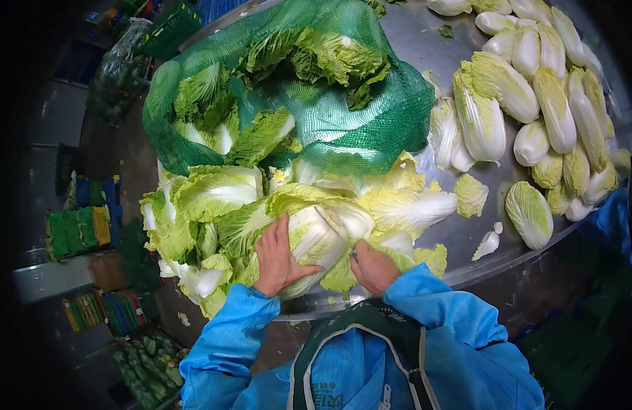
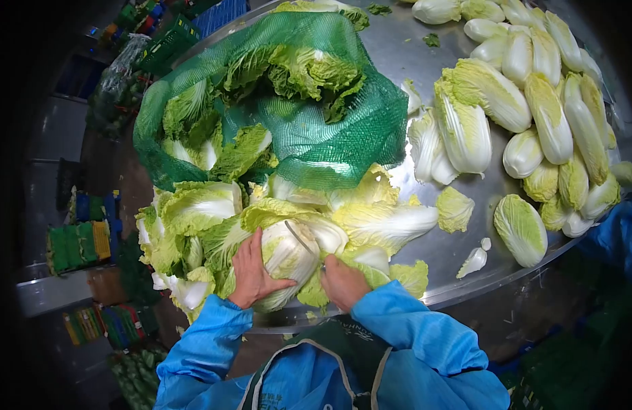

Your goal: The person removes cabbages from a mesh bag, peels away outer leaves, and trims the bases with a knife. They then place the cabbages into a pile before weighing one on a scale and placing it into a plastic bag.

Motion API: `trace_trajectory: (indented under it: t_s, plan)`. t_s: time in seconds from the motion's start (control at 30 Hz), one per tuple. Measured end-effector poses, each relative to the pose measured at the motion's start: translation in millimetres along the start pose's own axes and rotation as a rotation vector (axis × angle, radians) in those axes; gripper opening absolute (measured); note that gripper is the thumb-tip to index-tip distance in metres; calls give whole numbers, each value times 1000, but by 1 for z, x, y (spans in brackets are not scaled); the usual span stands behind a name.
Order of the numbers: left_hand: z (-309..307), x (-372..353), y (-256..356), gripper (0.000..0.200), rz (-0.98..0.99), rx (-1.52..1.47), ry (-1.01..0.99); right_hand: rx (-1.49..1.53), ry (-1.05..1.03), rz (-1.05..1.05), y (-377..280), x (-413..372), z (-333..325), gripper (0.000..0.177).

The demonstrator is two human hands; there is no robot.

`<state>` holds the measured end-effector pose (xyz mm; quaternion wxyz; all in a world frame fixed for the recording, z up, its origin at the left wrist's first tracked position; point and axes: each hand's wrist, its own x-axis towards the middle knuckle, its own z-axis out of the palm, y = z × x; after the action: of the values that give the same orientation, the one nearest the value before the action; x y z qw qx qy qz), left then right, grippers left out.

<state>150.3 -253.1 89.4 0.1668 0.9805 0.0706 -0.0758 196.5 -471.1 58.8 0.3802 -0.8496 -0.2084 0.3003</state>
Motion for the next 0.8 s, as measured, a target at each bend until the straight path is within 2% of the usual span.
trace_trajectory:
  t_s: [0.43,0.5,0.63,0.7,0.73,0.8]
  plan:
    - [0,16,-24,123,1,-91,-43,-267,-89,74,4,37,14,21]
    - [-1,17,-32,123,45,-147,-42,-299,-168,164,16,59,24,25]
    - [0,16,-50,121,95,-242,-16,-327,-78,115,14,61,15,30]
    - [-1,8,-59,121,212,-324,34,518,-333,358,-14,60,-21,26]
    - [-3,2,-57,121,218,-308,40,525,-329,341,-13,58,-20,26]
    - [-5,-9,-48,120,225,-286,119,752,-381,370,-12,57,-13,29]
